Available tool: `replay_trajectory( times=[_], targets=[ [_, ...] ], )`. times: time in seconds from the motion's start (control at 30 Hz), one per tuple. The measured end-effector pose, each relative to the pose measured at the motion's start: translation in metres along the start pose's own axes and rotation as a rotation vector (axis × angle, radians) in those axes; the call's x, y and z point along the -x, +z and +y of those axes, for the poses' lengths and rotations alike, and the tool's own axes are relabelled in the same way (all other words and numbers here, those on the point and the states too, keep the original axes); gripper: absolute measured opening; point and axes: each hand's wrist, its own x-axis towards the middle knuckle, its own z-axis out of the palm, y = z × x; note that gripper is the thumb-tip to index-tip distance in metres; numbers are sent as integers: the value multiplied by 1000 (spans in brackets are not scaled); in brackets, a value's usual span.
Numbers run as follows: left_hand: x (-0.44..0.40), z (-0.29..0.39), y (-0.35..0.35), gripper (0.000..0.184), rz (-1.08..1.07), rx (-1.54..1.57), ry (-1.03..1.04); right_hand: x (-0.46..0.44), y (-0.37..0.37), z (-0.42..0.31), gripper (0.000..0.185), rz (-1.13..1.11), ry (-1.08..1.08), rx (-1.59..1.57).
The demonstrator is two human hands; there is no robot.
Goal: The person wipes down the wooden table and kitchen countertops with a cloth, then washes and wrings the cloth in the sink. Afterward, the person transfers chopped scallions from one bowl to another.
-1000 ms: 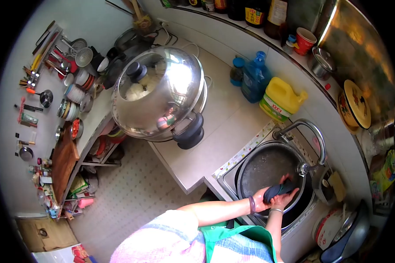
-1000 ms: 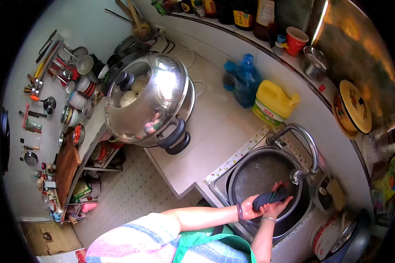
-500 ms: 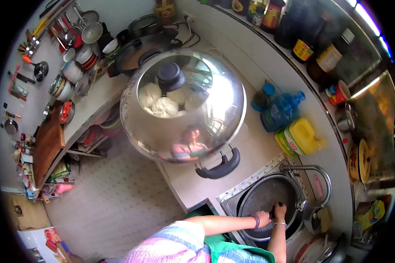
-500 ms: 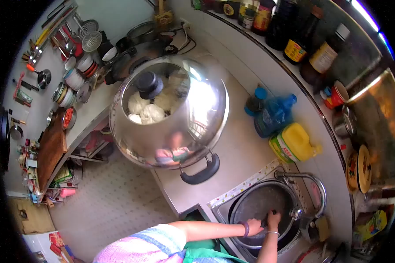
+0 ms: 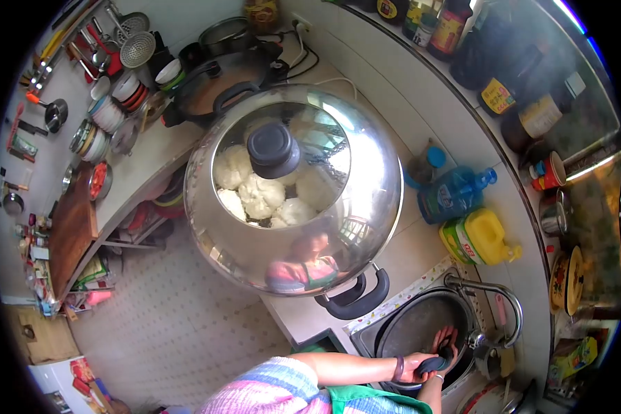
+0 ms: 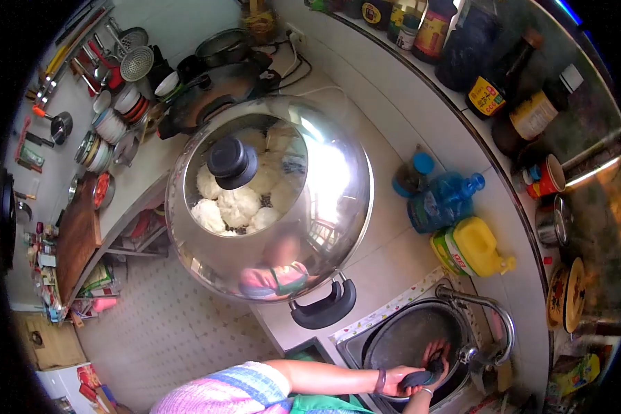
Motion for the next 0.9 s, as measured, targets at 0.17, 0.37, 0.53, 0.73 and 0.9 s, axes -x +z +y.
replay_trajectory(
  times=[0.17, 0.37, 0.53, 0.73, 0.9],
  targets=[
    [-7, 5, -10, 42, -28, 108, -22, 3, 15, 10, 51, 90, -89, -353],
    [-13, 8, -17, 40, 61, 195, 141, 7, 50, 21, 28, 178, -143, -30],
    [-17, 10, -2, 39, 243, -214, 300, 6, 55, -2, 20, 520, 49, 316],
    [-21, 10, 10, 36, 723, -1673, 479, -31, -27, -36, 19, 474, 36, 1005],
    [-26, 11, -10, 33, 712, -2152, 681, -14, 4, -38, 19, 351, -17, 1146]
  ],
)
